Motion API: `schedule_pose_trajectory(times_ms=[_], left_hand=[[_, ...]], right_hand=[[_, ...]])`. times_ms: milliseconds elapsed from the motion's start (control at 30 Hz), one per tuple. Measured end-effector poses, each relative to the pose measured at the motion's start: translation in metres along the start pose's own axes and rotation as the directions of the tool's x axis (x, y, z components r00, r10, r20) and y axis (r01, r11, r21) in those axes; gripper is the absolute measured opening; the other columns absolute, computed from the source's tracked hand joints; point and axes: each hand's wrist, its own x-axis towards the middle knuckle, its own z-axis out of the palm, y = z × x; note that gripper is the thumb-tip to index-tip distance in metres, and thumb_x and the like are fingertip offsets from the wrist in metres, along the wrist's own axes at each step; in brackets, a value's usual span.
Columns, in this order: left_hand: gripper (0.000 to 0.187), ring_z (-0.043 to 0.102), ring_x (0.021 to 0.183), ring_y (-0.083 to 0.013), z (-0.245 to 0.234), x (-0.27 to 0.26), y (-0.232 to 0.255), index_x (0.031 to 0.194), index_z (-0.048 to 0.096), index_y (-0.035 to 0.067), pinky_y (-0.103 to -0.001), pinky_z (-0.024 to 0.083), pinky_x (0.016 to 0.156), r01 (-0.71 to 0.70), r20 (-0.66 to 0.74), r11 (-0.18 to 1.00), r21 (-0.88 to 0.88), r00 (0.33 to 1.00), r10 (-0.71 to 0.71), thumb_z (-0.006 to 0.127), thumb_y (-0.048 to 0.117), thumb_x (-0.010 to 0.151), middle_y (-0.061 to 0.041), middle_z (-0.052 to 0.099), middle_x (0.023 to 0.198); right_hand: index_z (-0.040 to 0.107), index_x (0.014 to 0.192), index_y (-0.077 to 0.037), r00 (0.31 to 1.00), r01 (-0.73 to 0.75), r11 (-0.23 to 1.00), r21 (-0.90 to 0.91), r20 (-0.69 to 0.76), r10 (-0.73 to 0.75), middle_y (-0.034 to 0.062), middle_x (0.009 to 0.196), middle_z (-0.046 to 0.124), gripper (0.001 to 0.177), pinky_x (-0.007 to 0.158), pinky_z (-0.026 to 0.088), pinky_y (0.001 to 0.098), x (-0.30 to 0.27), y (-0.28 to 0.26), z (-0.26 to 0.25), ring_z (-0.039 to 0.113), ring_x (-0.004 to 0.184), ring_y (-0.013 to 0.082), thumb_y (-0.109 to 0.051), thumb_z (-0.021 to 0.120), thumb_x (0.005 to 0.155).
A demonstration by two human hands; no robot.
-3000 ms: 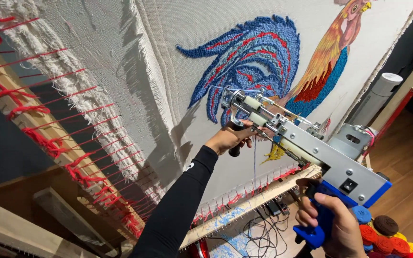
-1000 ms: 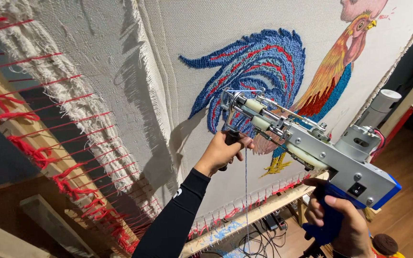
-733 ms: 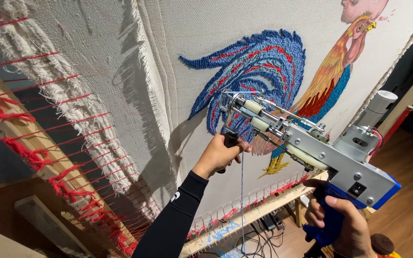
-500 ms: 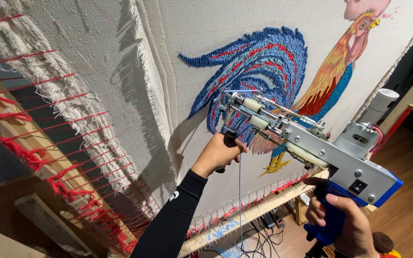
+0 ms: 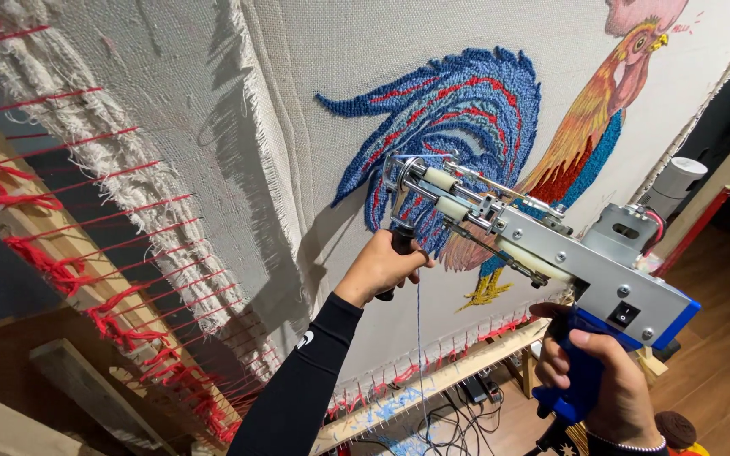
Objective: The person uses an electric tufting gun to punch blue yarn into fabric stretched on a wooden frame, filling in the tail feathers of a rooster design. They periodically pull and reposition the loose yarn strand and guide the gun along the drawn outlines to build up dense tufted rows.
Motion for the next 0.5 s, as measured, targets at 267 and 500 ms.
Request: schedule_pose_trajectory(times_ms=[267, 500], left_hand=[[0.034, 0.067, 0.059, -0.0086, -0.001, -0.009, 0.024, 0.107, 0.075, 0.009, -0.024, 0.045, 0.043, 0.049, 0.004, 0.995, -0.086, 0.999, -0.049, 0.074, 0.037, 0.088, -0.001, 0.078, 0.083], [0.054, 0.072, 0.066, -0.0098, 0.019, 0.002, 0.006, 0.130, 0.062, 0.012, -0.025, 0.047, 0.044, -0.048, -0.122, 0.983, -0.180, 0.992, 0.026, 0.079, 0.037, 0.085, -0.011, 0.067, 0.107]], right_hand=[[0.060, 0.121, 0.004, 0.995, -0.020, 0.999, -0.030, -0.098, 0.017, 0.0083, 0.068, 0.048, 0.042, 0.050, 0.035, 0.0316, 0.000, -0.003, 0.008, 0.041, 0.055, 0.0164, -0.020, 0.056, 0.086], [0.058, 0.124, 0.008, 0.999, -0.002, 1.000, -0.028, -0.050, 0.000, 0.0091, 0.070, 0.048, 0.047, 0.052, 0.037, 0.0341, -0.001, 0.003, -0.021, 0.042, 0.056, 0.0184, -0.021, 0.058, 0.087]])
